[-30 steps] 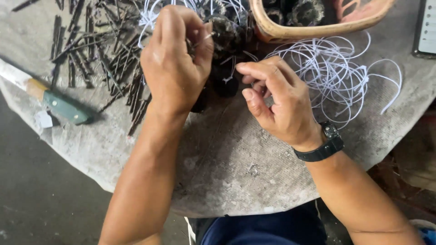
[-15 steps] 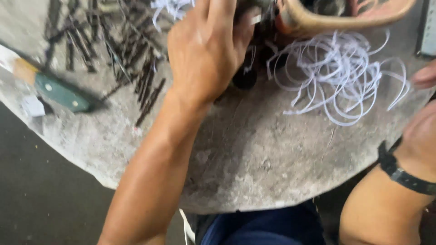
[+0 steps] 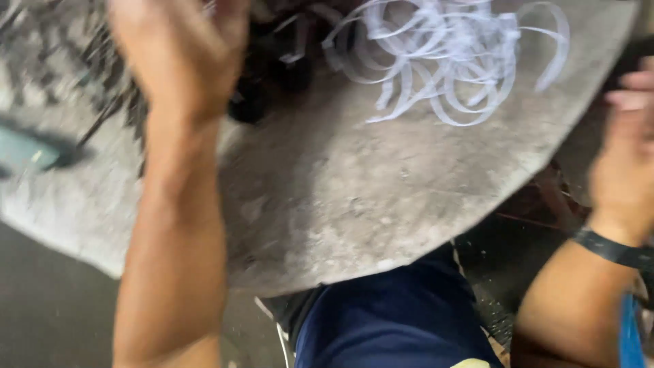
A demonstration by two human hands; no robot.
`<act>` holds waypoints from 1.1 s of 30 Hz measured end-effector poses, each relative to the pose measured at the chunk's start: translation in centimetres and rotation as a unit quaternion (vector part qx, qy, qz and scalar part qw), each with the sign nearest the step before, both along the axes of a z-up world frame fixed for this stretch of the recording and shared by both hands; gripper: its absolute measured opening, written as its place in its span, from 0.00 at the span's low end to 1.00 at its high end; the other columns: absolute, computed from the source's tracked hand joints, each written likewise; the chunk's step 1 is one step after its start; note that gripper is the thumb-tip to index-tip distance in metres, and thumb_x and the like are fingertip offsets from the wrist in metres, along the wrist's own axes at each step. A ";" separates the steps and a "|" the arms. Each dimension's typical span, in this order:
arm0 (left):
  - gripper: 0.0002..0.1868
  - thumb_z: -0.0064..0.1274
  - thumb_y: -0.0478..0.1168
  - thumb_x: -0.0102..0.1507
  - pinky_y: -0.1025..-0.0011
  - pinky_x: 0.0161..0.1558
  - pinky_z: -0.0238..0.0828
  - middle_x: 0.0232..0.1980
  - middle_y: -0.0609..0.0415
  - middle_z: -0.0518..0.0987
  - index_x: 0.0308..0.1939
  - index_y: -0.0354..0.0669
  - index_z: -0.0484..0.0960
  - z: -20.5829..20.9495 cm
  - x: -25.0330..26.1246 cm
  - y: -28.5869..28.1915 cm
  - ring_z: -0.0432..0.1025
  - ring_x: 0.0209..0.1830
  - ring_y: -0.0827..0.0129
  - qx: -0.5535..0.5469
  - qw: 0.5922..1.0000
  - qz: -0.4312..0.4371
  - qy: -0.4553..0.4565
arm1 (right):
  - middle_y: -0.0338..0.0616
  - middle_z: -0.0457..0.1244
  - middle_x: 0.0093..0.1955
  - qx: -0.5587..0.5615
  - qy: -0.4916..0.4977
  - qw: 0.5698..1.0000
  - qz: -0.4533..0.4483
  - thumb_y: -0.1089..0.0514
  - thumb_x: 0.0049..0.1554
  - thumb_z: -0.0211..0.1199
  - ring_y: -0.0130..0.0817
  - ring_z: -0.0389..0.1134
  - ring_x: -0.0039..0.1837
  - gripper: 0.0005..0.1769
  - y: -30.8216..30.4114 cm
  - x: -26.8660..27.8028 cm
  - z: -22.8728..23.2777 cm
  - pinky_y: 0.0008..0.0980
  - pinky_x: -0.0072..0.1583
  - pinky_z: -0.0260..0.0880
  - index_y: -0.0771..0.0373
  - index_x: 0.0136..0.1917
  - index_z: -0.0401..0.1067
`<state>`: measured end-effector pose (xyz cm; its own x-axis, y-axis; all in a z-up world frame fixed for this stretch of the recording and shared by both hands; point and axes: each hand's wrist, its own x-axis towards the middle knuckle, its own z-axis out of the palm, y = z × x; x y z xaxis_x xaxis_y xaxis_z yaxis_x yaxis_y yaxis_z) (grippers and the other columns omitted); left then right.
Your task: Tying white strings to small black circular objects at a workshop table.
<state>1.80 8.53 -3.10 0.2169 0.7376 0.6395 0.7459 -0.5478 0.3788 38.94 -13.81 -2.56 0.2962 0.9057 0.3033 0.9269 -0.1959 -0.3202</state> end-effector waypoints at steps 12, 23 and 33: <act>0.19 0.39 0.45 0.73 0.66 0.31 0.58 0.32 0.45 0.66 0.46 0.26 0.73 1.8 2.6 -0.3 0.62 0.28 0.61 0.068 0.989 -0.131 0.022 | 0.60 0.52 0.59 0.034 0.007 0.986 0.163 0.43 0.58 0.38 0.53 0.49 0.65 0.28 5.3 -6.5 0.9 0.48 0.66 0.49 0.69 0.60 0.56; 0.15 0.40 0.45 0.68 0.64 0.30 0.58 0.26 0.50 0.64 0.43 0.34 0.72 2.4 2.2 -0.4 0.61 0.25 0.62 0.083 0.989 -0.120 -0.012 | 0.54 0.54 0.60 0.032 -0.057 0.988 0.138 0.59 0.49 0.59 0.51 0.52 0.65 0.19 5.1 -8.0 0.5 0.47 0.61 0.54 0.70 0.52 0.64; 0.12 0.41 0.43 0.67 0.74 0.22 0.58 0.29 0.52 0.65 0.42 0.35 0.70 2.3 1.6 0.5 0.59 0.23 0.72 0.079 0.988 -0.127 -0.040 | 0.59 0.53 0.57 0.025 0.102 0.985 0.138 0.57 0.56 0.52 0.52 0.52 0.63 0.15 5.3 -7.2 2.5 0.46 0.64 0.51 0.71 0.52 0.62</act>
<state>3.37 9.02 -0.81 0.3263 0.5562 0.7643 0.5488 -0.7698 0.3259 31.74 -8.52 -0.09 0.1011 0.9455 0.3096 0.8576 0.0749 -0.5089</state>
